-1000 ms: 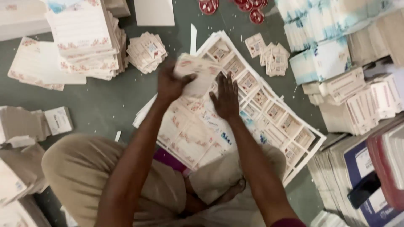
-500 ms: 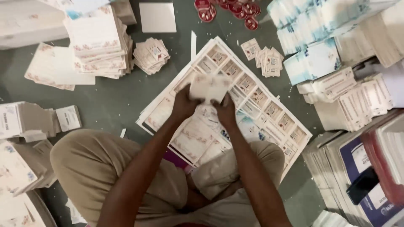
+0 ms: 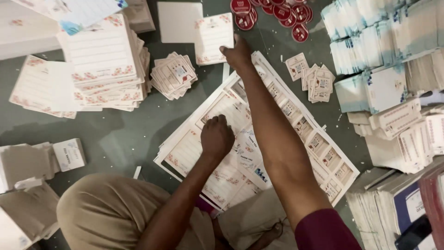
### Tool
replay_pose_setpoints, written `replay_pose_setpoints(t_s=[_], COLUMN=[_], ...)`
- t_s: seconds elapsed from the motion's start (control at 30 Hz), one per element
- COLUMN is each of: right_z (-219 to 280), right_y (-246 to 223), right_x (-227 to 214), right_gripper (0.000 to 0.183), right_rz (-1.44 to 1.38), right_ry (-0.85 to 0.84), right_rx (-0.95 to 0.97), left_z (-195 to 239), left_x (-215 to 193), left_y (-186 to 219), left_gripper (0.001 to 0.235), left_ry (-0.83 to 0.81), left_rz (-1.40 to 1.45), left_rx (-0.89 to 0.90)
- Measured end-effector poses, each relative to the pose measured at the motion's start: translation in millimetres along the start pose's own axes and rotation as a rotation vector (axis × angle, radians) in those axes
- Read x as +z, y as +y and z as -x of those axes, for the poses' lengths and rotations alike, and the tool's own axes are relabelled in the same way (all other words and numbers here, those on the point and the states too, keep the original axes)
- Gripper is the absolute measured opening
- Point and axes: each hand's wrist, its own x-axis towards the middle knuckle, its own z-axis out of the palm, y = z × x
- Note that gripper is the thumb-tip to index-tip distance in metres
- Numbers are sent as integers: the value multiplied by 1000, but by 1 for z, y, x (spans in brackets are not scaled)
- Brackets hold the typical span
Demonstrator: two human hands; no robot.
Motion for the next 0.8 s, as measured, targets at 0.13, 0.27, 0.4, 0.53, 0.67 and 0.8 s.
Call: replay_pose_setpoints(t_s=[0.13,0.27,0.4,0.53,0.67,0.8], right_z=[42,145,269,348,372,377], right_y=[-26,-50,-19,-3,11,17], right_x=[-16,-63,-106,-119,-113,-106], right_gripper=[57,50,38,31,33,42], right_rz=[423,207,218,203,209,352], right_ry=[209,401,416,414,417,391], right_rx=[-83,-464,-297,-118,-79,-186], left_z=[-1,2,24,34,37,40], left_x=[-3,-32,-38,11,38,-27], left_y=[-5,29,53,20,-9,24], left_gripper=[18,31,64,59,60,53], left_ry=[-64,-151,-142,-149,-37,-121], left_rz=[36,57,-85,-110,-9,-148], left_rx=[-33,4,100,186,310,161])
